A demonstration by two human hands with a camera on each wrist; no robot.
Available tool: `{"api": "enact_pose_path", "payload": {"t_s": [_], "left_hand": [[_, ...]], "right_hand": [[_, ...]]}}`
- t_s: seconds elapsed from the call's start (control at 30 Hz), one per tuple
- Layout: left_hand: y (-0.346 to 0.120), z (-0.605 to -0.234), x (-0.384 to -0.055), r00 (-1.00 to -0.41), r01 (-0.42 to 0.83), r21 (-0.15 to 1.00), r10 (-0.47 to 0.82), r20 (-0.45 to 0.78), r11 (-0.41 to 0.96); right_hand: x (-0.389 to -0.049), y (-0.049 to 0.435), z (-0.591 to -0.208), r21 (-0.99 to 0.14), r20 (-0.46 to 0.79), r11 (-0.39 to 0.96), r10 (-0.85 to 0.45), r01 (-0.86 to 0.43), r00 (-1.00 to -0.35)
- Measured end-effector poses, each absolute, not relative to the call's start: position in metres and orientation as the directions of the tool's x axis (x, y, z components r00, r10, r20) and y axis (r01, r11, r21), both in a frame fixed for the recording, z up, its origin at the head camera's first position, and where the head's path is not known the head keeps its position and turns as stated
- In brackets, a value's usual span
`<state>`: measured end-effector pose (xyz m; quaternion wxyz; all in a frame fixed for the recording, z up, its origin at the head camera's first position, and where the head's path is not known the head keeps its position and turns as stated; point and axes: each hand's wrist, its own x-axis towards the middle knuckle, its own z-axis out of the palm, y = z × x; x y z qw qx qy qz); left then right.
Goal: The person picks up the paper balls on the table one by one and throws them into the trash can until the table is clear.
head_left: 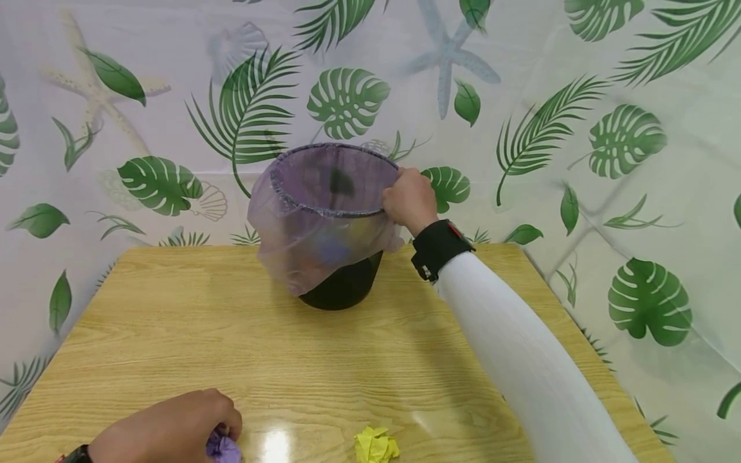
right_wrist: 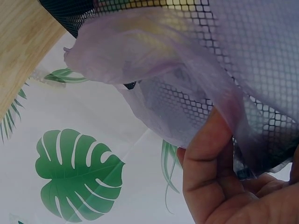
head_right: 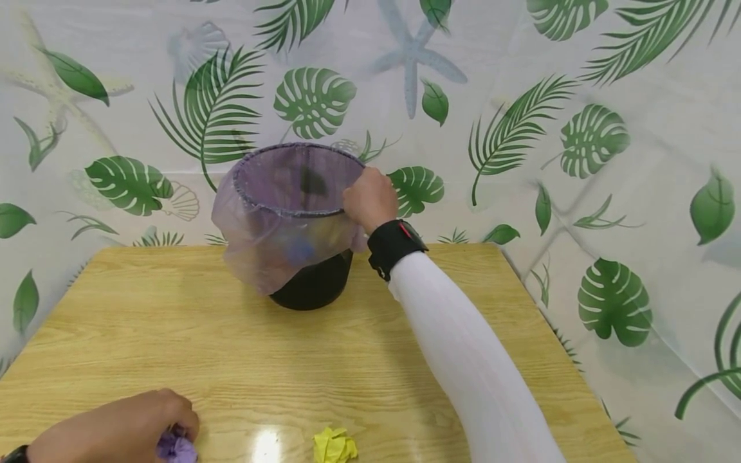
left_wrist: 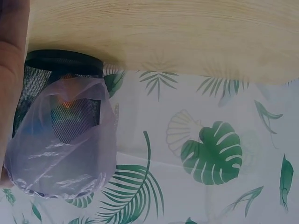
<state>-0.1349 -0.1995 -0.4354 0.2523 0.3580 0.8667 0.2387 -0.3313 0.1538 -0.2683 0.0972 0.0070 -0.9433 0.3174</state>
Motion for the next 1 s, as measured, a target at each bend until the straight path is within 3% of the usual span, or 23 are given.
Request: {"api": "enact_pose_path", "payload": {"t_s": [0.2,0.43,0.53,0.7,1.0], "left_hand": [[-0.196,-0.426,-0.149,-0.617,0.521,0.628,0.764,-0.19,0.577],[-0.184,-0.405,-0.167,-0.728,0.64,0.452,0.679,0.096,0.622],[-0.177,-0.396,-0.172,-0.748,0.655,0.381,0.631,0.207,0.652],[-0.164,-0.38,-0.18,-0.74,0.671,0.322,0.574,0.35,0.668],[-0.144,-0.351,-0.193,-0.697,0.693,0.325,0.486,0.527,0.643]], "right_hand": [[-0.331,0.153,-0.267,-0.587,0.185,0.806,0.048,-0.071,-0.982],[-0.331,0.154,-0.268,-0.601,0.191,0.795,0.047,-0.079,-0.98],[-0.33,0.154,-0.268,-0.598,0.193,0.797,0.048,-0.079,-0.98],[-0.33,0.154,-0.268,-0.593,0.194,0.802,0.053,-0.074,-0.98],[-0.331,0.154,-0.267,-0.597,0.188,0.798,0.041,-0.081,-0.981]]}}
